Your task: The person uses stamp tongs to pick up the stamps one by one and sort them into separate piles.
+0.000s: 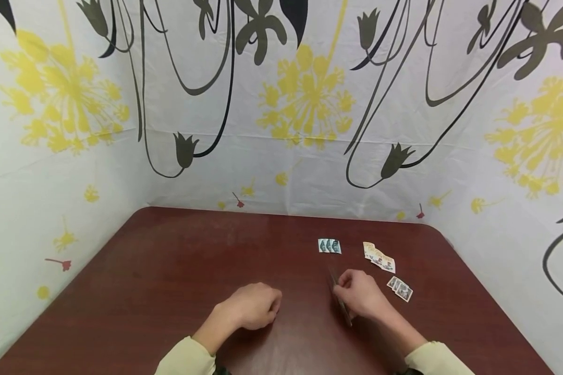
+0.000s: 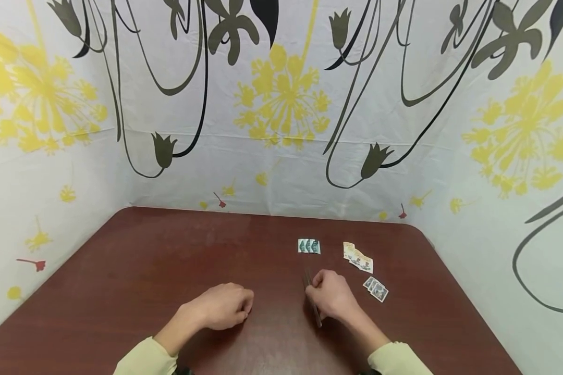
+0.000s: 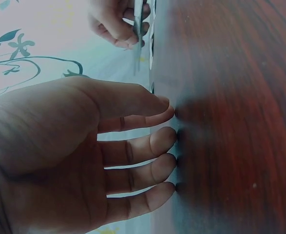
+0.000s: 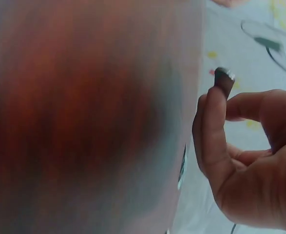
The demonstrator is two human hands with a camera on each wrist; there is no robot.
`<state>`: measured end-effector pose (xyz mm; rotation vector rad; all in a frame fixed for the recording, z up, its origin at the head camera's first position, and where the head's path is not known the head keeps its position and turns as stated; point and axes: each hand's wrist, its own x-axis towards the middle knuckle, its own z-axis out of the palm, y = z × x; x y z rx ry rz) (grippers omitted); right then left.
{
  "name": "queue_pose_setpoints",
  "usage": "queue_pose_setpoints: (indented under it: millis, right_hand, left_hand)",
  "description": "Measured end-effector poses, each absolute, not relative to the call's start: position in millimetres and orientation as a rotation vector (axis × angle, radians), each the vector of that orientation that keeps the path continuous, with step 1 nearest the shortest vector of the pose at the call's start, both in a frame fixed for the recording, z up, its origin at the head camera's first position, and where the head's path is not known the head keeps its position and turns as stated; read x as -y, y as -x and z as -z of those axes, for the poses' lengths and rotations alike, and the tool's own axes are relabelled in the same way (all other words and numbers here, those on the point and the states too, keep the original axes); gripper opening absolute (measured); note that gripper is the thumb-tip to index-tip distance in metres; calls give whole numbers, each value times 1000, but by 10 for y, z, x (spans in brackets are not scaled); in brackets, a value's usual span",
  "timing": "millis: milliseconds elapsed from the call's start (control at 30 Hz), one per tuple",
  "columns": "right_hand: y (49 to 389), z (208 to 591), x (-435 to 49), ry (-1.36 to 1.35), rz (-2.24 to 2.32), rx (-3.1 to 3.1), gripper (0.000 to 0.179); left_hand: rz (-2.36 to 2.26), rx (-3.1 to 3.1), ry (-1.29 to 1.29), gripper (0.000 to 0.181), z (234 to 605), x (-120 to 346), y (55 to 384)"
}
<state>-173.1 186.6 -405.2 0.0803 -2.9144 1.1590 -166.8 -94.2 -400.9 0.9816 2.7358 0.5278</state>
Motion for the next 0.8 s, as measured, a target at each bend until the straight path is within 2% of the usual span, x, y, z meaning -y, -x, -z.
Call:
queue_pose_setpoints:
  millis: [267, 467, 800]
  right_hand:
    - [1665, 4090, -1795, -82, -669, 2945, 7]
    - [1655, 4079, -1776, -56, -689, 2997, 28]
    - [1700, 4091, -1738, -44, -730, 3024, 38]
  left_hand:
    - [-536, -2718, -969, 25, 4013, 910, 1678]
    - [-534, -2711, -956, 25, 4020, 908, 1668]
    - [-521, -2746, -964, 25, 4011, 906, 1667]
